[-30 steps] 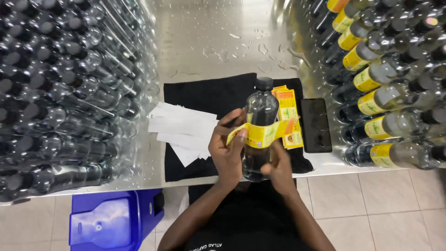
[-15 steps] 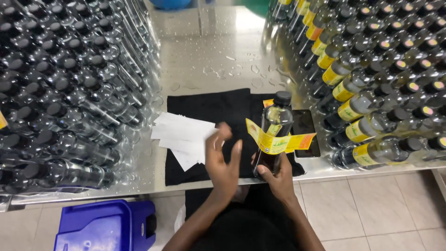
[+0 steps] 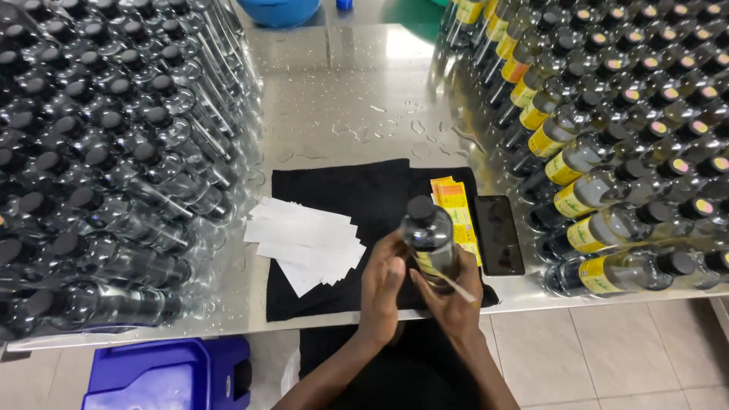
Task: The person repeatedly picks up clear plastic bottles, applies yellow labels to them, and places the labeled bottles into a large stack on the right side of the workspace. The process involves peeling labels from a backing sheet and smoothing them onto the bottle surface.
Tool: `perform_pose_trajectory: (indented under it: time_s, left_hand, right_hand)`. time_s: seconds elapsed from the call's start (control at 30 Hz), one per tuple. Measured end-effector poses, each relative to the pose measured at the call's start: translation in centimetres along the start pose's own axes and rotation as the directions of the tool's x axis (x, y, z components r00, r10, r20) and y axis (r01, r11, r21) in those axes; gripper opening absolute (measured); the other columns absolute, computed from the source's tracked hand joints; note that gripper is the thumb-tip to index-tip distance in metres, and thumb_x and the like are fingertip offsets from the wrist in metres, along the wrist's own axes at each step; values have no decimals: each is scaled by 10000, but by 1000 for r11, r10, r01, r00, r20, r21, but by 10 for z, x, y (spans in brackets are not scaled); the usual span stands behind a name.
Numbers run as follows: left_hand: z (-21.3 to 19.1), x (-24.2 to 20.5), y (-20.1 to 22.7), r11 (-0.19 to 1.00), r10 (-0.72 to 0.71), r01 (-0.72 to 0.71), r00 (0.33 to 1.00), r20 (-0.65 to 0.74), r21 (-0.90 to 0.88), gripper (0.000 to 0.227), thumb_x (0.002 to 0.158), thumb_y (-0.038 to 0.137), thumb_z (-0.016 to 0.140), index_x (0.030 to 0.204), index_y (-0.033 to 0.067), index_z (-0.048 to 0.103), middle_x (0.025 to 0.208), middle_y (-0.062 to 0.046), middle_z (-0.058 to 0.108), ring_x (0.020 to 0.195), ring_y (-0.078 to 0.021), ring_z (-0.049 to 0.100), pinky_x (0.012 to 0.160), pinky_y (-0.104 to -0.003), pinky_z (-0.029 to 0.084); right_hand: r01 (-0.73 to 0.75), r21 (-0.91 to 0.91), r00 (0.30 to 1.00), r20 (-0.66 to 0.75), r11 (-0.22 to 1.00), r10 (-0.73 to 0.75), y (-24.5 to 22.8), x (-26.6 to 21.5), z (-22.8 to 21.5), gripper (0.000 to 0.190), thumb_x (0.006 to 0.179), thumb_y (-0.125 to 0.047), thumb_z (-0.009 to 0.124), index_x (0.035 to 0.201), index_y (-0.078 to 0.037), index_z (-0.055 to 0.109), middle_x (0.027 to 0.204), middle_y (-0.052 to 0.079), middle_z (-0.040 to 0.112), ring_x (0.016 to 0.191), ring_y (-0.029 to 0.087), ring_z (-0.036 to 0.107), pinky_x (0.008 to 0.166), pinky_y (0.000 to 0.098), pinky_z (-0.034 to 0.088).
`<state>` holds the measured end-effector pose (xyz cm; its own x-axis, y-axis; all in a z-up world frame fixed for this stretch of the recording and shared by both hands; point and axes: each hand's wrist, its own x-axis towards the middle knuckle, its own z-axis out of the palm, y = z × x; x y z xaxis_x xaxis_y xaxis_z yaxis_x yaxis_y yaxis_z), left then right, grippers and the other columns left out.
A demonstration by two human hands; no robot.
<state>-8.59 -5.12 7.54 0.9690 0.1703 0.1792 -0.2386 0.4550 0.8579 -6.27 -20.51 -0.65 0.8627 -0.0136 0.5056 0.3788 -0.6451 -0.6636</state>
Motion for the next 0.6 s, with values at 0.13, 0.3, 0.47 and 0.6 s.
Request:
perform_pose_trajectory:
  time_s: [0.13, 0.3, 0.47, 0.6]
  left_hand:
    - [-20, 16, -36, 993, -56, 59, 998, 37, -105, 940, 927, 692, 770, 1533, 28, 497, 1501, -168, 623, 1385, -291, 624, 1180, -430, 507]
    - [-33, 27, -51, 990, -68, 81, 991, 113, -119, 1016, 933, 679, 809, 1615, 47, 400, 1408, -117, 669, 1279, -231, 653, 1069, -381, 532]
    - [-32, 44, -50, 987, -53, 78, 983, 173, -140, 1151, 892, 857, 734, 1623, 25, 419, 1582, -147, 575, 1467, -277, 558, 1199, -416, 467]
    - [-21, 62, -40, 976, 20, 20, 984, 179, -218, 1041, 979, 767, 729, 1636, 33, 392, 1437, -121, 620, 1335, -265, 637, 1180, -430, 499]
  right_hand:
    - [112, -29, 992, -50, 993, -113, -11, 8, -4, 868, 863, -311, 947, 1548, -10, 507, 1326, 227, 631, 1210, 377, 694, 978, 455, 619]
    - [83, -96, 996, -5, 992, -84, 12, 1, -1, 811, 898, -307, 878, 1589, -63, 532, 1343, 231, 581, 1252, 412, 662, 967, 527, 601]
    - [80, -161, 996, -27, 984, -86, 3, 8, -2, 839, 884, -277, 950, 1589, -101, 532, 1343, 220, 597, 1232, 385, 666, 904, 503, 619]
    - [140, -144, 990, -8, 980, -142, 5, 14, 6, 817, 881, -209, 948, 1580, -80, 543, 1293, 183, 630, 1177, 365, 662, 963, 483, 580]
